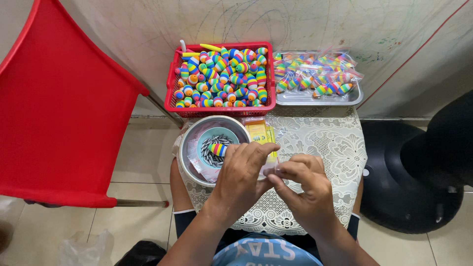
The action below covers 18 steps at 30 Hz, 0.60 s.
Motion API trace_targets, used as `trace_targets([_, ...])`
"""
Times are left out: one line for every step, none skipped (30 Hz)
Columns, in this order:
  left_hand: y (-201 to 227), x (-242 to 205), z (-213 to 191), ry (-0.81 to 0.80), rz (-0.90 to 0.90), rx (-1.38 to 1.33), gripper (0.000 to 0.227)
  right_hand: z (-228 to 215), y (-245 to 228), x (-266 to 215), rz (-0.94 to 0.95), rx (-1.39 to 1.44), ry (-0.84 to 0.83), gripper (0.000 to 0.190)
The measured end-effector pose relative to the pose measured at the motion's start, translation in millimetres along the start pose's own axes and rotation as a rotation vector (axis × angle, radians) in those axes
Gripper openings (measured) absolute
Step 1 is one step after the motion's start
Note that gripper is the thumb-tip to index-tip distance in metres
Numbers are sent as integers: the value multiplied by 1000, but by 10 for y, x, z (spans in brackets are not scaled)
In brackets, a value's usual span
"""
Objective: The person picks up a colorful fishing lure from a red basket and a metal pin from a bowl, places them into a small plastic bag, and seals the bag by hand.
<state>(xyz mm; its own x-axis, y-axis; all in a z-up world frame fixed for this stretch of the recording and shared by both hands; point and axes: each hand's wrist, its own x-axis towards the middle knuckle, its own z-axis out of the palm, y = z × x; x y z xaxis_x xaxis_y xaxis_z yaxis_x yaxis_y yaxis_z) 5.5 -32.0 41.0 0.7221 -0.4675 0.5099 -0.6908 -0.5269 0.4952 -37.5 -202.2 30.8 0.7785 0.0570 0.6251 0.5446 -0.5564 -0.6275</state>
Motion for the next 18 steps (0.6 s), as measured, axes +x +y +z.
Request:
trace_targets([-25,-14,-41,-1,1,-1,45,-22,25,-2,1,-1,1,24])
trace_targets([-50,-26,-82,-24,-54,-59,59,-46,51,-3,68,89,-1,23])
trace_targets([-76,-35,-119,-44,-108,-116,74,-72,81,1,132,178,-4,23])
trace_targets([-86,-47,-182,-43,-106,-117,74,-88,99,-5,131,177,-3,23])
trace_targets([-95,-68,-252,-31,-221,-280,81,-99,110,-18,148,297,42,17])
trace_targets([-104,-88,-321,-20,-335,-443,88,-109,122,-31,165,417,88,12])
trace_targets([-102,-124,-267,-22,-335,-441,88,-99,134,-47,165,418,91,12])
trace_targets([-102,-160,-213,-3,-397,-597,77,-89,146,-62,161,415,108,10])
trace_targets([-98,-202,-159,15,-461,-754,70,-80,154,-84,160,412,126,11])
trace_targets([-64,-224,-97,12,-462,-753,70,-67,136,-76,162,413,128,11])
trace_targets([-32,-241,-34,51,-462,-800,53,-54,122,-61,123,400,94,12])
trace_targets([-2,-259,30,91,-462,-847,40,-41,108,-46,84,387,60,13])
trace_targets([-1,-280,69,88,-462,-848,40,-29,111,-57,86,387,62,13])
trace_targets([-1,-301,111,152,-501,-853,30,-16,116,-68,83,387,60,13])
trace_targets([3,-322,157,215,-540,-859,22,-10,121,-82,81,387,57,14])
trace_targets([2,-326,169,210,-541,-861,22,-10,114,-88,85,384,59,14])
trace_targets([-2,-327,181,220,-531,-868,22,-7,109,-90,63,381,99,12])
trace_targets([-6,-328,192,230,-521,-875,22,-5,104,-91,42,377,138,11])
